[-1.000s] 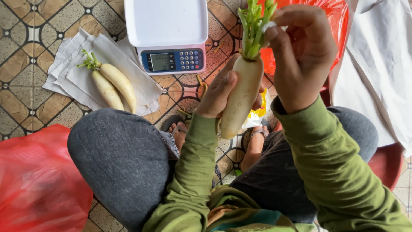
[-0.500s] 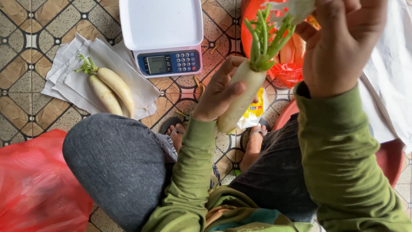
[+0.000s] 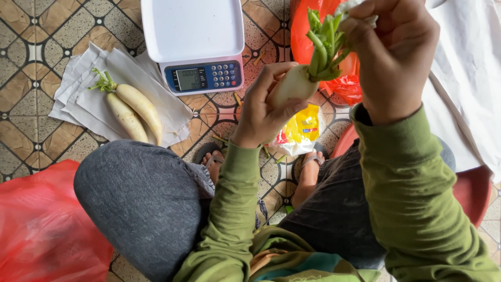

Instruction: Trimming the green tops off radishes with scissors and wiping them clean with a tissue.

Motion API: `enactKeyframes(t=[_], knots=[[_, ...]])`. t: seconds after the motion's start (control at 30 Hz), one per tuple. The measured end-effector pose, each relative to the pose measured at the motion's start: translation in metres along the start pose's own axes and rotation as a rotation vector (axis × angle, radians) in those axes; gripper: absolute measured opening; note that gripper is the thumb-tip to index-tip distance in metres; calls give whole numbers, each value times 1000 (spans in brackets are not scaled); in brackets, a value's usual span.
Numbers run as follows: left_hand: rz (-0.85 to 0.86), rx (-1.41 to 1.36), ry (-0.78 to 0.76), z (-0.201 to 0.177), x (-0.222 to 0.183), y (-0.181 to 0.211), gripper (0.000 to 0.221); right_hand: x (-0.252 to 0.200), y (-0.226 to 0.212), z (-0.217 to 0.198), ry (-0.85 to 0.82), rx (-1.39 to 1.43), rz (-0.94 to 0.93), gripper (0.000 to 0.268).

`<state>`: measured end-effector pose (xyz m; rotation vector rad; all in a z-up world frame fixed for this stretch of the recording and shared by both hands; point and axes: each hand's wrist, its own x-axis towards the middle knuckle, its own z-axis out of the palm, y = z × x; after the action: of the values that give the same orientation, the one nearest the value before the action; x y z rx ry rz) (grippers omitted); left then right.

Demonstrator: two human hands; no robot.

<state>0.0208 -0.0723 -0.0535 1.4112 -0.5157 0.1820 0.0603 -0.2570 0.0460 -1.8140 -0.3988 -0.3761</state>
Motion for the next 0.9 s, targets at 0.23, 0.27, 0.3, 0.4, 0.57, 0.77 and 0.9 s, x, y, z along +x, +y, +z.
enactKeyframes(t=[0.23, 0.27, 0.3, 0.4, 0.57, 0.77, 0.9], knots=[[23, 33, 46, -6, 0, -1, 55, 17, 4, -13, 168, 376, 161, 16], [-5, 46, 68, -8, 0, 2, 57, 17, 5, -19, 153, 460, 241, 13], [-3, 49, 69, -9, 0, 3, 57, 12, 4, -15, 151, 463, 239, 13], [-37, 74, 116, -10, 2, 3, 56, 0, -1, -1, -43, 610, 293, 12], [15, 196, 85, -7, 1, -1, 51, -4, 1, 11, -106, 99, 42, 14], [22, 236, 102, -5, 0, -4, 55, 1, 9, 19, 64, 194, 177, 12], [8, 247, 105, -3, 1, -1, 55, 6, 12, 21, 117, 165, 231, 13]])
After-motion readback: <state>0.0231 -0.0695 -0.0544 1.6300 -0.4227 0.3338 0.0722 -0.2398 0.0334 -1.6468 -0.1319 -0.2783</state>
